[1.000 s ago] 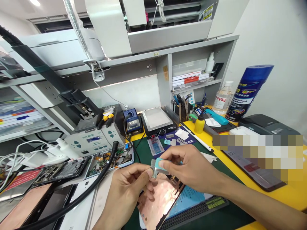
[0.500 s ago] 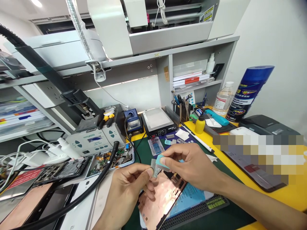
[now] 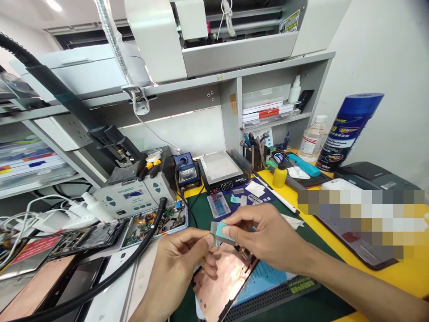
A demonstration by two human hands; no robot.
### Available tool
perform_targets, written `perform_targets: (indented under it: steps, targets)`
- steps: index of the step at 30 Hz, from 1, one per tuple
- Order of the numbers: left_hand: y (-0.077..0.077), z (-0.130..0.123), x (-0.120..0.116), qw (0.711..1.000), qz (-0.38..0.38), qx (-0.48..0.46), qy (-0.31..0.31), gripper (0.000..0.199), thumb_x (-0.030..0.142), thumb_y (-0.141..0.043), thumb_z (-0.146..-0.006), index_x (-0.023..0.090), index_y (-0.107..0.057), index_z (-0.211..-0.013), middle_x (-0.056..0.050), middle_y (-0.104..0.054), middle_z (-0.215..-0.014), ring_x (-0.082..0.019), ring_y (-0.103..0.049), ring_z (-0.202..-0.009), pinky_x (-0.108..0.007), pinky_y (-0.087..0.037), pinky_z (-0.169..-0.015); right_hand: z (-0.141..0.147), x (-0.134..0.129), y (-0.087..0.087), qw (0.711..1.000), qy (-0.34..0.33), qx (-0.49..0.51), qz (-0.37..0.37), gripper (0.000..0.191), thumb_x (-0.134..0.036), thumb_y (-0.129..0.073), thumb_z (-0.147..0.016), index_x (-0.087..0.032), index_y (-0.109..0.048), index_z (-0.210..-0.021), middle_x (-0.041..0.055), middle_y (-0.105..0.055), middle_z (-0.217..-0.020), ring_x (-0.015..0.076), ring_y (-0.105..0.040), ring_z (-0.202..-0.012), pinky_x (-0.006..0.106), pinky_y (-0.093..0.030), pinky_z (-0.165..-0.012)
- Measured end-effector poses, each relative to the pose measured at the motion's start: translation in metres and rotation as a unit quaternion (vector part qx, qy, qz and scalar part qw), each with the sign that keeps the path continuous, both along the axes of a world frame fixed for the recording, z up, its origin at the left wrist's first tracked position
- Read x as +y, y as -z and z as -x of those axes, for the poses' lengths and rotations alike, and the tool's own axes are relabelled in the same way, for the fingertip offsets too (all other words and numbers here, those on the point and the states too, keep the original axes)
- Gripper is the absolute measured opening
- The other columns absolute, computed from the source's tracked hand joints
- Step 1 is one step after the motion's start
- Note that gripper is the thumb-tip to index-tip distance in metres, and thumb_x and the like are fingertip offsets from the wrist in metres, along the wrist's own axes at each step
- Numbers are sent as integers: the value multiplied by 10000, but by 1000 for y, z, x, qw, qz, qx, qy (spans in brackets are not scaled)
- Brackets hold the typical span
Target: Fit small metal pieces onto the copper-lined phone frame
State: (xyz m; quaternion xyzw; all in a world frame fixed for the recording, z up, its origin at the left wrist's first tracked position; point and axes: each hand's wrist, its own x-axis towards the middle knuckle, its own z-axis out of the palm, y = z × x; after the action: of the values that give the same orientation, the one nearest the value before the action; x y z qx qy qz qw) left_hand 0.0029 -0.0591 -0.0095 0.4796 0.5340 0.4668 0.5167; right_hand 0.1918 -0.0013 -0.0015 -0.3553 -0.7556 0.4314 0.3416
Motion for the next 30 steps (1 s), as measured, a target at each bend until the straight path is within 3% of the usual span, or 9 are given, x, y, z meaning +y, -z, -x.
perform_targets:
  steps: [30]
  targets:
    - [2,2,1,1000,0,2,-6,211,335,-699,-836,142,-777,-802,-51,-686,-565,-169,-631,-498,-278,-480,-529,-2,-1,-1,997,-21,-10,-70,153,-166,-634,-842,-176,-786,-825,4,-684,-676,121,-594,-592,226,-404,-517]
